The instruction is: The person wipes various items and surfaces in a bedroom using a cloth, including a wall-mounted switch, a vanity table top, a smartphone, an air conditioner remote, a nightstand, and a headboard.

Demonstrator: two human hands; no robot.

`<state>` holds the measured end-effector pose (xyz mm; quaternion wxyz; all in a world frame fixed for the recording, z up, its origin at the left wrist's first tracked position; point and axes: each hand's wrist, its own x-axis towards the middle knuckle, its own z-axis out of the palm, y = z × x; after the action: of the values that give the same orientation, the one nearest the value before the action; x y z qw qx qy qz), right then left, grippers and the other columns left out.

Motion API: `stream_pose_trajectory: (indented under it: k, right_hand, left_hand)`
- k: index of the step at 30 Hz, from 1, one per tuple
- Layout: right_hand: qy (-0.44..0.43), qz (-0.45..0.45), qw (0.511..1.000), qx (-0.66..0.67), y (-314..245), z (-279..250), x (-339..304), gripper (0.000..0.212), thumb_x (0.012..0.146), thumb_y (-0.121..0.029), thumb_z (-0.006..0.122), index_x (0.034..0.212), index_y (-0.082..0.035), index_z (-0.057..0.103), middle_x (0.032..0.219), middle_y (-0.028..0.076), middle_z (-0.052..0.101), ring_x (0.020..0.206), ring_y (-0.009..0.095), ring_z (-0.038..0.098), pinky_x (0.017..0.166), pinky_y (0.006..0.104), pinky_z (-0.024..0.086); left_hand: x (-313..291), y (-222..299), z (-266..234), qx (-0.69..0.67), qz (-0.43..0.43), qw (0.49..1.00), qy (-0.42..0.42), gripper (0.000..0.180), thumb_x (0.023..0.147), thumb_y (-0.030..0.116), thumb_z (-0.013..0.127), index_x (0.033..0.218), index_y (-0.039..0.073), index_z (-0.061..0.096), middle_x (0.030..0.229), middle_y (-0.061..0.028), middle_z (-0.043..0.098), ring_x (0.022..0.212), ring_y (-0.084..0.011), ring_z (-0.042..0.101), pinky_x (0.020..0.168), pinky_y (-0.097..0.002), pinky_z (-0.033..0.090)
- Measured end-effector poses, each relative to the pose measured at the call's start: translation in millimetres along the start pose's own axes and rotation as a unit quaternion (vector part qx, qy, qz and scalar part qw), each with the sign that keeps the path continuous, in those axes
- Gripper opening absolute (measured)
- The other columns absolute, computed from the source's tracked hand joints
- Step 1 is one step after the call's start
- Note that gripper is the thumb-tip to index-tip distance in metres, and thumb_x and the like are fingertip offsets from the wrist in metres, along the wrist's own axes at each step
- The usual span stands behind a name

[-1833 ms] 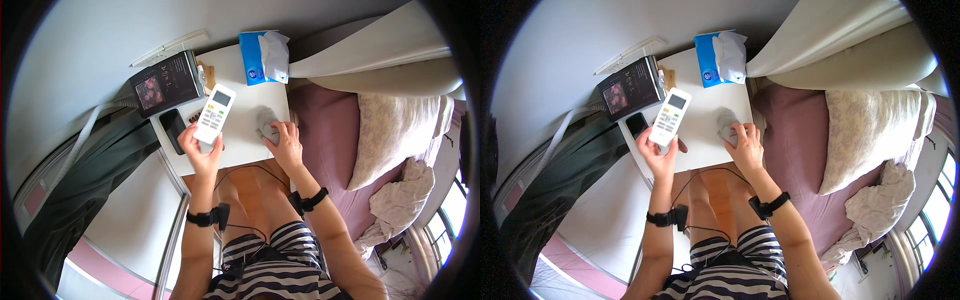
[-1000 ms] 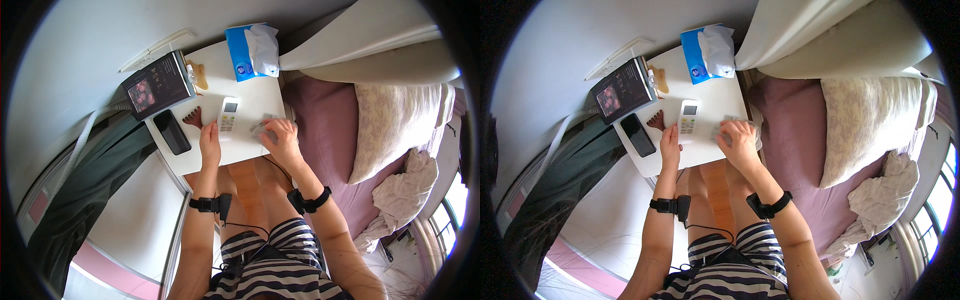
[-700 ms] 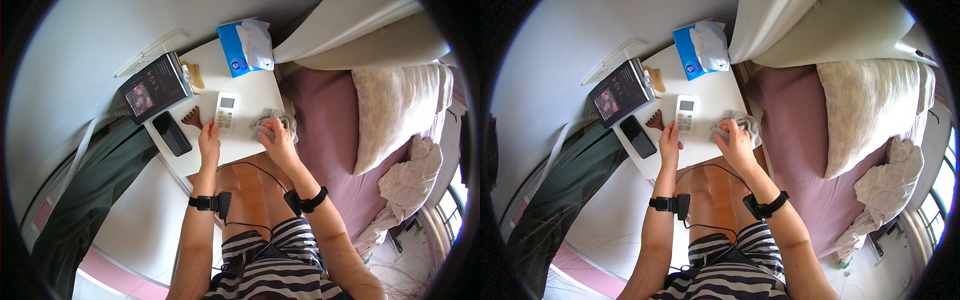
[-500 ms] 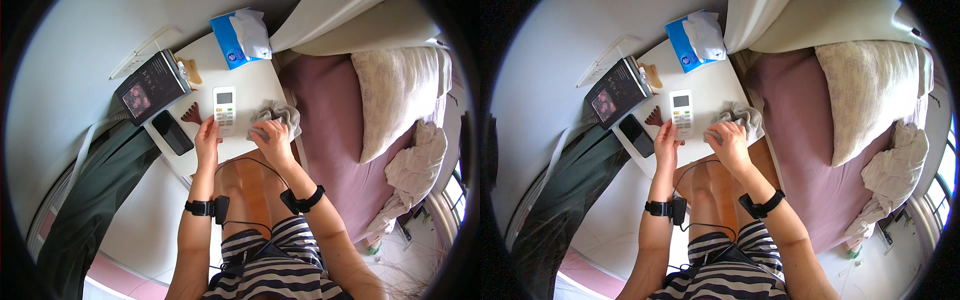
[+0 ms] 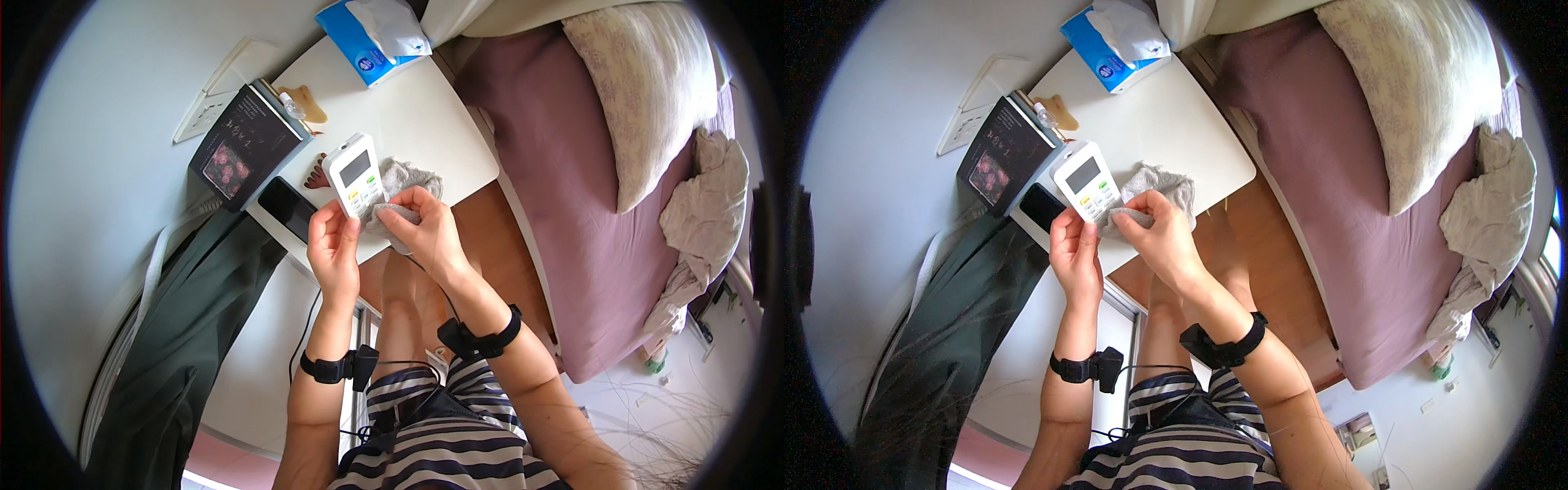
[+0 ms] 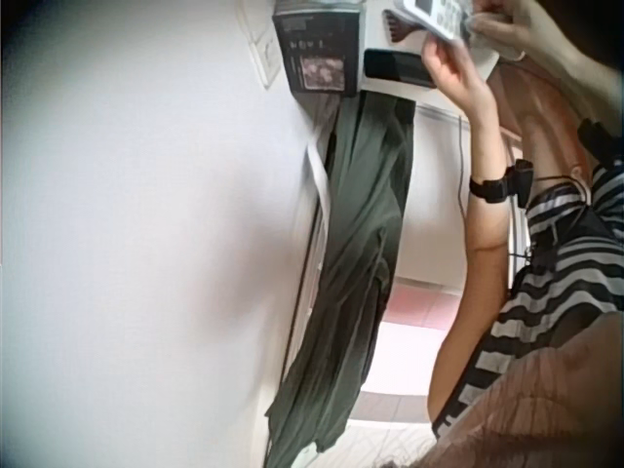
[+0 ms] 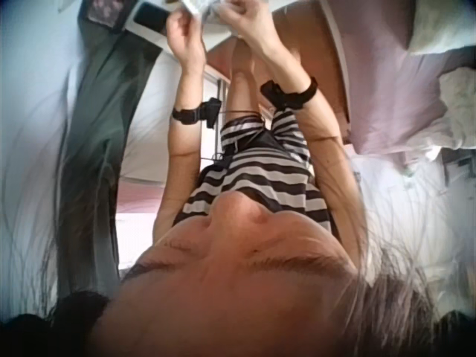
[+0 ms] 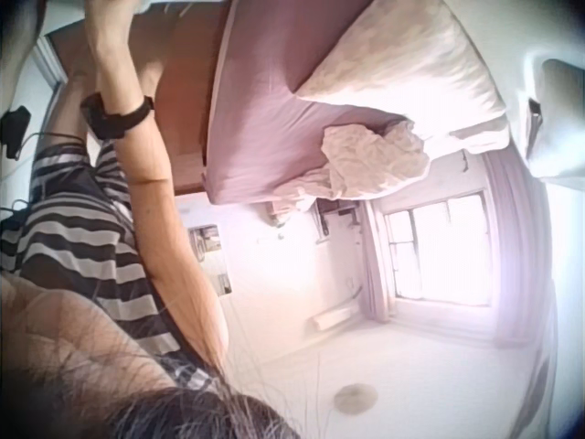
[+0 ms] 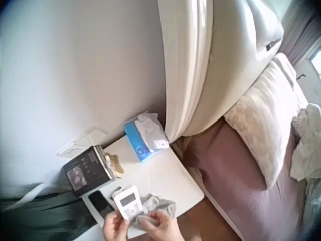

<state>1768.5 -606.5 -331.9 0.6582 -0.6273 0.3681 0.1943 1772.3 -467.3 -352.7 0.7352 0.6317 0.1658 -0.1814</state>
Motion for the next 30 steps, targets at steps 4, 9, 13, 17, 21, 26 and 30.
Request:
stream_pose_trajectory:
  k: [4, 9, 13, 17, 21, 26, 30]
  right_hand:
    - [0.020, -0.018, 1.000, 0.012, -1, 11, -5, 0.026, 0.078, -0.019, 0.066, 0.089, 0.003, 0.059, 0.078, 0.010, 0.064, 0.072, 0.012, 0.059, 0.065, 0.0253, 0.047]
    - [0.029, 0.009, 0.997, 0.073, 2, 15, -5, 0.024, 0.078, -0.017, 0.066, 0.086, 0.004, 0.059, 0.071, 0.005, 0.062, 0.064, 0.007, 0.055, 0.056, 0.0217, 0.045]
    - [0.030, 0.066, 0.987, 0.144, 6, 16, -1, 0.022, 0.077, -0.017, 0.066, 0.084, 0.003, 0.059, 0.070, 0.004, 0.061, 0.062, 0.006, 0.055, 0.055, 0.0209, 0.044]
    - [0.022, 0.079, 0.981, 0.175, 10, 23, -3, 0.020, 0.077, -0.017, 0.066, 0.082, 0.001, 0.060, 0.070, 0.004, 0.061, 0.062, 0.006, 0.054, 0.055, 0.0204, 0.044]
    - [0.018, 0.073, 0.977, 0.199, 9, 27, -5, 0.019, 0.078, -0.016, 0.065, 0.082, 0.001, 0.060, 0.071, 0.004, 0.062, 0.061, 0.007, 0.055, 0.055, 0.0206, 0.045]
    - [0.020, 0.090, 0.975, 0.202, 8, 25, -4, 0.018, 0.078, -0.015, 0.065, 0.084, 0.001, 0.059, 0.071, 0.004, 0.061, 0.062, 0.008, 0.056, 0.054, 0.0204, 0.045]
    - [-0.011, 0.061, 0.987, 0.146, 10, 37, -14, 0.017, 0.079, -0.015, 0.065, 0.085, 0.000, 0.060, 0.071, 0.003, 0.061, 0.060, 0.006, 0.054, 0.052, 0.0196, 0.043]
  left_hand:
    - [-3, 4, -2, 0.059, 0.051, 0.997, -0.014, 0.029, 0.090, 0.007, 0.054, 0.116, -0.004, 0.044, 0.112, -0.0140, 0.057, 0.102, -0.0170, 0.055, 0.088, -0.0287, 0.043]
    - [-4, 9, -6, 0.105, 0.074, 0.991, -0.027, 0.029, 0.090, 0.008, 0.055, 0.114, -0.004, 0.046, 0.110, -0.0135, 0.057, 0.099, -0.0162, 0.056, 0.086, -0.0276, 0.044]
    - [-5, 12, -8, 0.111, 0.099, 0.988, -0.026, 0.028, 0.089, 0.008, 0.056, 0.113, -0.004, 0.047, 0.107, -0.0125, 0.058, 0.096, -0.0152, 0.056, 0.085, -0.0271, 0.045]
    - [-4, 11, -13, 0.107, 0.104, 0.988, -0.033, 0.027, 0.089, 0.007, 0.056, 0.112, -0.004, 0.048, 0.105, -0.0116, 0.058, 0.095, -0.0145, 0.057, 0.084, -0.0269, 0.045]
    - [-4, 11, -17, 0.111, 0.099, 0.988, -0.040, 0.027, 0.089, 0.007, 0.056, 0.112, -0.004, 0.048, 0.105, -0.0113, 0.058, 0.094, -0.0143, 0.057, 0.084, -0.0266, 0.045]
    - [-6, 9, -23, 0.092, 0.088, 0.991, -0.042, 0.031, 0.089, 0.008, 0.056, 0.115, -0.005, 0.046, 0.110, -0.0133, 0.057, 0.101, -0.0177, 0.055, 0.089, -0.0295, 0.043]
    - [-5, 6, -27, 0.068, 0.045, 0.996, -0.027, 0.033, 0.090, 0.008, 0.055, 0.117, -0.005, 0.044, 0.113, -0.0142, 0.055, 0.104, -0.0197, 0.054, 0.091, -0.0324, 0.043]
